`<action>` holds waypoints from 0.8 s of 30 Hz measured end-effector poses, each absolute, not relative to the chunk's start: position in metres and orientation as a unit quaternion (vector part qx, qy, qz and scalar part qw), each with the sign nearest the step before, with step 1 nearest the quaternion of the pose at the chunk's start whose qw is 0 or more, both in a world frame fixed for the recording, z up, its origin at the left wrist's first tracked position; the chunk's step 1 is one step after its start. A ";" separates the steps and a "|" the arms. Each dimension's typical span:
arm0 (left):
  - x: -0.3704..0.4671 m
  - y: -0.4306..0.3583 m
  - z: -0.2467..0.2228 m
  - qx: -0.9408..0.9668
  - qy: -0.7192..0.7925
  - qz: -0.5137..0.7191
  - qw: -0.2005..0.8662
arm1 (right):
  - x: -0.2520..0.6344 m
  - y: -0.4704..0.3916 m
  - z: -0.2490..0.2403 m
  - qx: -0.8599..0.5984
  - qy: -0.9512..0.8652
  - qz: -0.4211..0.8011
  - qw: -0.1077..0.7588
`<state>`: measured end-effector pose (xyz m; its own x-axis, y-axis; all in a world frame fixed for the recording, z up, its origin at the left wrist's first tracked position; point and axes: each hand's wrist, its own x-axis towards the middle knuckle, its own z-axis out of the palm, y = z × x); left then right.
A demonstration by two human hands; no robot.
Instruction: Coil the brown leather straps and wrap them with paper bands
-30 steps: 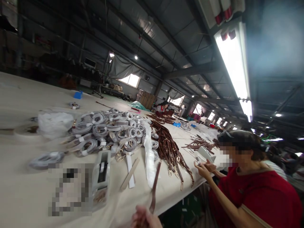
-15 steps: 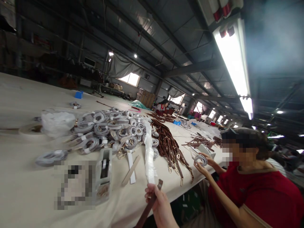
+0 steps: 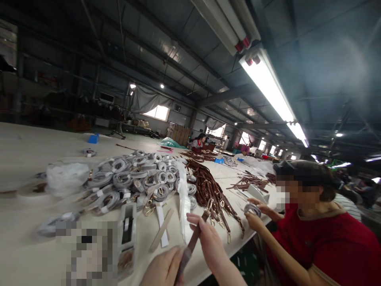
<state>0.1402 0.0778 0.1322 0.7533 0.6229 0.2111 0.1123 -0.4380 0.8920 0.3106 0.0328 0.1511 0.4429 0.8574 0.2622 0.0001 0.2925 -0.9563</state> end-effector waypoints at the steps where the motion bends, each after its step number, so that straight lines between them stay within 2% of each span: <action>1: 0.144 0.080 0.143 0.803 0.229 0.279 0.473 | 0.308 0.031 0.163 -0.512 -0.457 0.289 0.668; 3: 0.150 0.084 0.165 0.796 0.225 0.298 0.476 | 0.301 0.026 0.186 -0.517 -0.514 0.259 0.634; 6: 0.157 0.086 0.189 0.782 0.196 0.329 0.491 | 0.294 0.022 0.212 -0.494 -0.562 0.286 0.598; 8: 0.159 0.086 0.199 0.774 0.183 0.346 0.497 | 0.293 0.024 0.223 -0.473 -0.549 0.306 0.617; 12: 0.156 0.085 0.211 0.770 0.185 0.360 0.494 | 0.295 0.031 0.235 -0.462 -0.482 0.269 0.694; 15: 0.153 0.083 0.215 0.773 0.188 0.370 0.479 | 0.293 0.032 0.238 -0.486 -0.484 0.257 0.680; 17: 0.152 0.082 0.215 0.771 0.190 0.368 0.484 | 0.288 0.031 0.233 -0.487 -0.478 0.270 0.679; 19: 0.151 0.083 0.212 0.769 0.194 0.379 0.478 | 0.278 0.030 0.219 -0.451 -0.471 0.336 0.680; 22: 0.137 0.089 0.206 0.797 0.192 0.409 0.401 | 0.256 0.026 0.184 -0.386 -0.454 0.453 0.664; 24: 0.114 0.093 0.201 0.819 0.202 0.420 0.334 | 0.242 0.019 0.158 -0.389 -0.431 0.476 0.661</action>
